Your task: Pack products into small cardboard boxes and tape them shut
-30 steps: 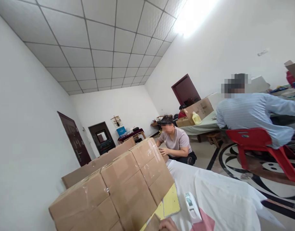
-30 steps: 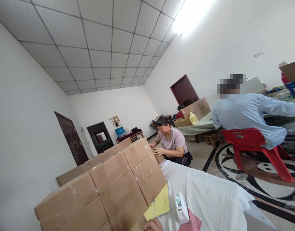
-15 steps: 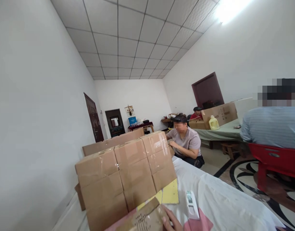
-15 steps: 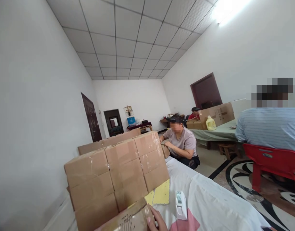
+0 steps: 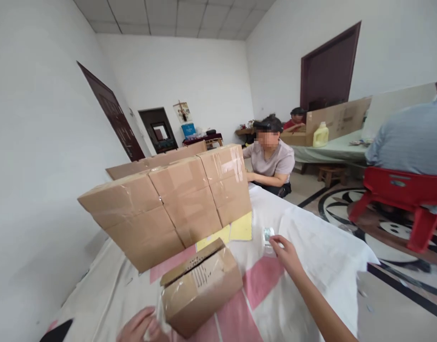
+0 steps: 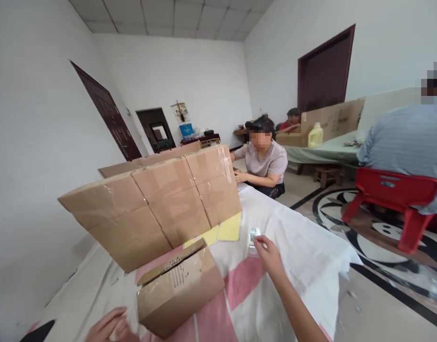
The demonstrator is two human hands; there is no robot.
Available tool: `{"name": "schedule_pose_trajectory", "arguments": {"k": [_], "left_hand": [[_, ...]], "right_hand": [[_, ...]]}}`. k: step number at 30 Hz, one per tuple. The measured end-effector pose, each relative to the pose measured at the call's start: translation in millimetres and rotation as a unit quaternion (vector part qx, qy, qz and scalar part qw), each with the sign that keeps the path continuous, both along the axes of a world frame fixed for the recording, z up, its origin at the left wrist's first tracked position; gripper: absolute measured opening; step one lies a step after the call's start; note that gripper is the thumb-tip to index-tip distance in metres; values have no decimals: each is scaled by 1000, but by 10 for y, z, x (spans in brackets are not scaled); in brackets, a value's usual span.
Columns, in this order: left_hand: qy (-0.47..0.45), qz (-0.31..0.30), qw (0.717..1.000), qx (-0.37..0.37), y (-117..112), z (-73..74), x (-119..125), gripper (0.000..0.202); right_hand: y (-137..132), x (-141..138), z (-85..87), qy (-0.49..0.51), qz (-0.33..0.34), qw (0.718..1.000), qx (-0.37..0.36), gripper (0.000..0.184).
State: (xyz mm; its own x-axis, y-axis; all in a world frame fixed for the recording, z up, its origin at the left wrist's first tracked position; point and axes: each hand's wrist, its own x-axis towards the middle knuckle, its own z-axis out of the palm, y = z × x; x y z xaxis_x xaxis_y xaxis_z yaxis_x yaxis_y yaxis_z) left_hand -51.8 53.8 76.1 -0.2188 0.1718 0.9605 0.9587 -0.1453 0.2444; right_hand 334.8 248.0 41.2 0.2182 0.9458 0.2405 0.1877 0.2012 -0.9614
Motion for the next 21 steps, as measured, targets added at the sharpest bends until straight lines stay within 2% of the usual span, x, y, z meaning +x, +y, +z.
{"name": "schedule_pose_trajectory", "arguments": {"k": [1, 3, 6, 8, 10, 12, 14, 15, 17, 19, 21], "left_hand": [[70, -5, 997, -45, -10, 70, 75, 6], [158, -12, 980, -119, 8, 207, 221, 20], [192, -59, 955, -216, 70, 349, 320, 23], [204, -81, 943, -251, 68, 407, 302, 22], [229, -66, 942, -236, 8, 457, 303, 22], [251, -64, 952, -161, -70, 495, 427, 23], [255, -137, 953, -90, -88, 494, 732, 20], [251, -203, 942, -94, -50, 473, 948, 18], [272, -302, 901, -154, 147, 383, 1447, 18], [274, -317, 867, -269, 487, 246, 1932, 27], [248, -277, 846, -381, 891, 99, 2291, 49]], "right_hand": [[2, -24, -19, 3, 10, 1000, -2, 41], [-28, -84, -42, 12, 2, 1000, 1, 39], [-75, -143, -76, 12, -15, 1000, 10, 35], [-74, -152, -116, -6, -24, 1000, 7, 39], [-33, -142, -154, -11, -33, 999, -4, 44], [59, -115, -167, -6, -39, 999, -24, 46], [198, -76, -148, -5, -37, 998, -46, 45], [275, -55, -131, -8, -34, 998, -49, 44], [415, -18, -100, -12, -22, 999, -43, 44], [508, 0, -93, -12, 3, 1000, -24, 42], [545, -1, -117, -11, 29, 999, -11, 44]]}}
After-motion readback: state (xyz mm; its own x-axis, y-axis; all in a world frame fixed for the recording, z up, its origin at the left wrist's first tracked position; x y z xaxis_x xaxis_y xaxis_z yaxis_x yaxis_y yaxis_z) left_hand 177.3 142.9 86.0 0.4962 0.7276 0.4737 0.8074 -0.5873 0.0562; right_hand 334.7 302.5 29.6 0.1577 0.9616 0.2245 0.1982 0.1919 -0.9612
